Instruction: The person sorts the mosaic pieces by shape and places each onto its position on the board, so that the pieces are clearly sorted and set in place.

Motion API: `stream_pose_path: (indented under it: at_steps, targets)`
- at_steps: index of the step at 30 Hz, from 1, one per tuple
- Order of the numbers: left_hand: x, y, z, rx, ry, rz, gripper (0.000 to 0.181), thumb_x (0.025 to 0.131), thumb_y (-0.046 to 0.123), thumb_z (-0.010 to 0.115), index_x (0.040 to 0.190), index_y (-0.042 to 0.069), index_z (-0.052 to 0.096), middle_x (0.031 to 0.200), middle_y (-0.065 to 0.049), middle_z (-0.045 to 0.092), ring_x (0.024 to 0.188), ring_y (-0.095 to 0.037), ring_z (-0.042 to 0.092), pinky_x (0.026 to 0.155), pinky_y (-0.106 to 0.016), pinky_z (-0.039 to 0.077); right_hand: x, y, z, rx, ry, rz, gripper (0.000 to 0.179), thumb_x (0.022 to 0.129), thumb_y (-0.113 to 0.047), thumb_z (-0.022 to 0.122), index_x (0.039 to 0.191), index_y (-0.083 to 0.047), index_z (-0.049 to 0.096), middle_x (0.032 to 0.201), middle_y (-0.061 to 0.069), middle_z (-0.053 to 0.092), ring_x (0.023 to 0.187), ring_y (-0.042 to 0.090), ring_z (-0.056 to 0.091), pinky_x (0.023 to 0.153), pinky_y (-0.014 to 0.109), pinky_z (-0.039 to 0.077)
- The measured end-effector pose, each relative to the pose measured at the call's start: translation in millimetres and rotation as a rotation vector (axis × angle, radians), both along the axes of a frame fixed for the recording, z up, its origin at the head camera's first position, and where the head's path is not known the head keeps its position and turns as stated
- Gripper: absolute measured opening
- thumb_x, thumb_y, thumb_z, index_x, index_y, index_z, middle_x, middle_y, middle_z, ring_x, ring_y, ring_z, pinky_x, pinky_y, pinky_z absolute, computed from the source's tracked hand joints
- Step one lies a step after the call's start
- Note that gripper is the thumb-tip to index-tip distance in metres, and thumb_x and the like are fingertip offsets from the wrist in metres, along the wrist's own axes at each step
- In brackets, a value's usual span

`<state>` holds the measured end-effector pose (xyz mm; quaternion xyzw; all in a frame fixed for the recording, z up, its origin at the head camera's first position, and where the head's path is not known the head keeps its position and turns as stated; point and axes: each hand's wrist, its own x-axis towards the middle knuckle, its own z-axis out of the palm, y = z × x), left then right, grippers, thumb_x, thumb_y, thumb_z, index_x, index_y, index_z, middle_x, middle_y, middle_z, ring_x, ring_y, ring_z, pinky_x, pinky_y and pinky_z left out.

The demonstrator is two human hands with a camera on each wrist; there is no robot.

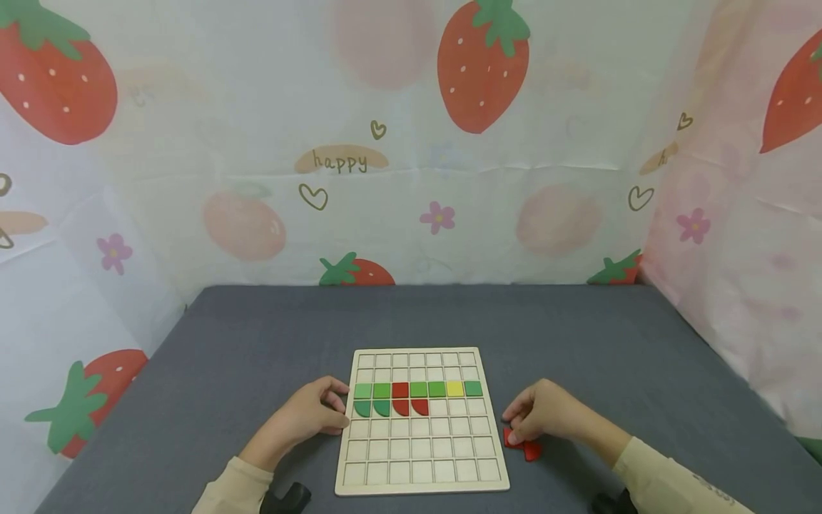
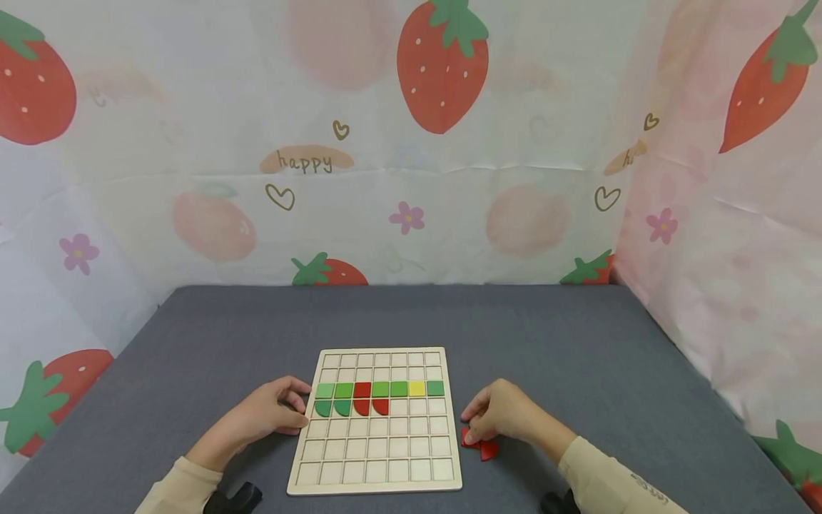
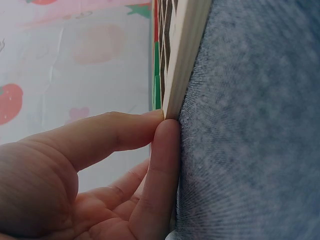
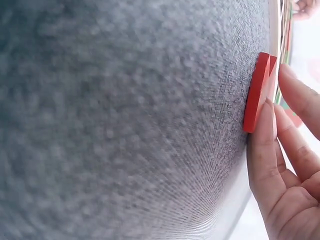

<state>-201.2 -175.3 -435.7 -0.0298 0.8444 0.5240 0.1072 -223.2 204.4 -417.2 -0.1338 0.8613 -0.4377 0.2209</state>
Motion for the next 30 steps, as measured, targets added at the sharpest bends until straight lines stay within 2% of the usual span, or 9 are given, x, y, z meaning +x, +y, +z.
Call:
stream_pose_path:
  at_steps: [7, 19, 24, 30]
  targets:
    - [-0.1, 0.2, -0.5, -0.003, 0.000, 0.011, 0.048, 0.075, -0.009, 0.073, 0.121, -0.007, 0.057, 0.086, -0.011, 0.055, 0.071, -0.018, 0.060, 0.065, -0.034, 0.058, 3.1, -3.4, -2.5, 0.031, 0.043, 0.012, 0.022, 0.069, 0.001, 0.085, 0.088, 0.004, 0.076, 0.070, 0.002, 0.070, 0.064, 0.008, 0.063, 0.062, 0.027, 0.058]
    - [0.1, 1.3, 0.7, 0.001, -0.003, 0.004, 0.048, 0.076, -0.009, 0.073, 0.121, -0.006, 0.057, 0.085, -0.011, 0.055, 0.072, -0.019, 0.059, 0.065, -0.034, 0.058, 4.0, -2.5, -2.6, 0.014, 0.028, -0.010, 0.016, 0.069, 0.003, 0.083, 0.078, 0.003, 0.070, 0.068, 0.002, 0.068, 0.062, 0.011, 0.066, 0.059, 0.030, 0.059]
    - [0.2, 1.6, 0.6, -0.010, 0.003, 0.013, 0.048, 0.076, -0.009, 0.073, 0.121, -0.006, 0.058, 0.085, -0.011, 0.055, 0.072, -0.019, 0.059, 0.065, -0.034, 0.058, 4.4, -2.9, 0.3, 0.022, -0.027, -0.029, 0.016, 0.073, 0.004, 0.081, 0.085, 0.004, 0.071, 0.068, 0.001, 0.064, 0.063, 0.010, 0.064, 0.059, 0.030, 0.060]
    - [0.2, 1.0, 0.5, -0.009, 0.006, 0.012, 0.048, 0.076, -0.009, 0.073, 0.121, -0.006, 0.058, 0.085, -0.010, 0.055, 0.071, -0.019, 0.059, 0.065, -0.034, 0.058, 4.8, -2.8, 3.0, 0.027, -0.064, -0.022, 0.014, 0.078, 0.000, 0.079, 0.090, 0.006, 0.075, 0.076, 0.005, 0.073, 0.067, 0.011, 0.068, 0.064, 0.032, 0.061]
